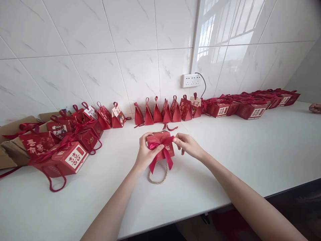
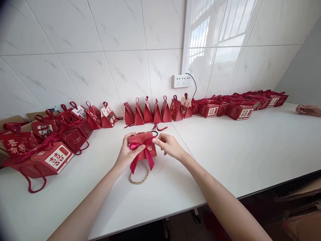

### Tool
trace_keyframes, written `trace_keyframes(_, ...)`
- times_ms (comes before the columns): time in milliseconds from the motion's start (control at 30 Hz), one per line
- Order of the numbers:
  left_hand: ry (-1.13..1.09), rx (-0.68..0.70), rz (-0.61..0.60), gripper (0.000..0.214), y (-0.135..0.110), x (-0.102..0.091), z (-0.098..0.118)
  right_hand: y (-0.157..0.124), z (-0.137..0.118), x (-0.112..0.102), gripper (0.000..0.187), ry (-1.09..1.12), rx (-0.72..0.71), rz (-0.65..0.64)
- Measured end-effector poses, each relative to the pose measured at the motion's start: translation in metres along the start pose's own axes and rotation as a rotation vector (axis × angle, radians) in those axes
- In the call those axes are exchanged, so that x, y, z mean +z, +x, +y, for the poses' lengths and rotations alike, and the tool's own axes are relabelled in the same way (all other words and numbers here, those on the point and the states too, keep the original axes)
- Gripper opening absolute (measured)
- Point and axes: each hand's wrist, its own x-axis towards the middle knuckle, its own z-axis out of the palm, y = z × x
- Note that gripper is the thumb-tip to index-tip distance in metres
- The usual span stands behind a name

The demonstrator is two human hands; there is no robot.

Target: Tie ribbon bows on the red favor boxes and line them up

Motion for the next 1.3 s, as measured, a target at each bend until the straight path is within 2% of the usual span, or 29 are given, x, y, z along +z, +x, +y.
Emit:
trace_keyframes(67, -0.041, -0.085, -0.071, 0.064, -0.002, 0.002, 0.003, 0.001, 0.001, 0.005, 0.048, 0.052, -0.049, 0.027)
trace_keyframes(133, -0.065, -0.102, -0.06, 0.063, -0.004, 0.003, 0.005, 0.001, 0.001, 0.009, 0.047, 0.113, -0.053, 0.009)
trace_keyframes(233, -0.093, -0.044, 0.042, 0.054, -0.007, 0.005, 0.005, 0.001, 0.002, 0.012, 0.046, 0.192, -0.034, -0.012)
trace_keyframes(400, -0.149, 0.081, 0.132, 0.034, -0.006, 0.004, 0.002, 0.002, 0.004, 0.012, 0.045, 0.255, -0.028, -0.038)
trace_keyframes(533, -0.097, 0.113, 0.119, 0.024, -0.004, 0.001, 0.002, 0.004, 0.006, 0.012, 0.045, 0.287, -0.022, -0.034)
trace_keyframes(733, -0.182, 0.01, 0.128, 0.036, -0.002, 0.0, 0.003, 0.005, 0.01, 0.01, 0.043, 0.283, -0.023, -0.05)
trace_keyframes(833, -0.092, 0.018, 0.128, 0.028, -0.001, -0.001, 0.002, 0.006, 0.01, 0.009, 0.043, 0.285, -0.023, -0.044)
trace_keyframes(1033, 0.001, 0.053, 0.141, 0.032, -0.002, 0.0, 0.003, 0.005, 0.007, 0.009, 0.042, 0.296, -0.019, -0.048)
trace_keyframes(1300, 0.051, -0.02, 0.189, 0.032, -0.004, 0.009, 0.005, 0.004, 0.004, 0.012, 0.039, 0.415, -0.046, -0.054)
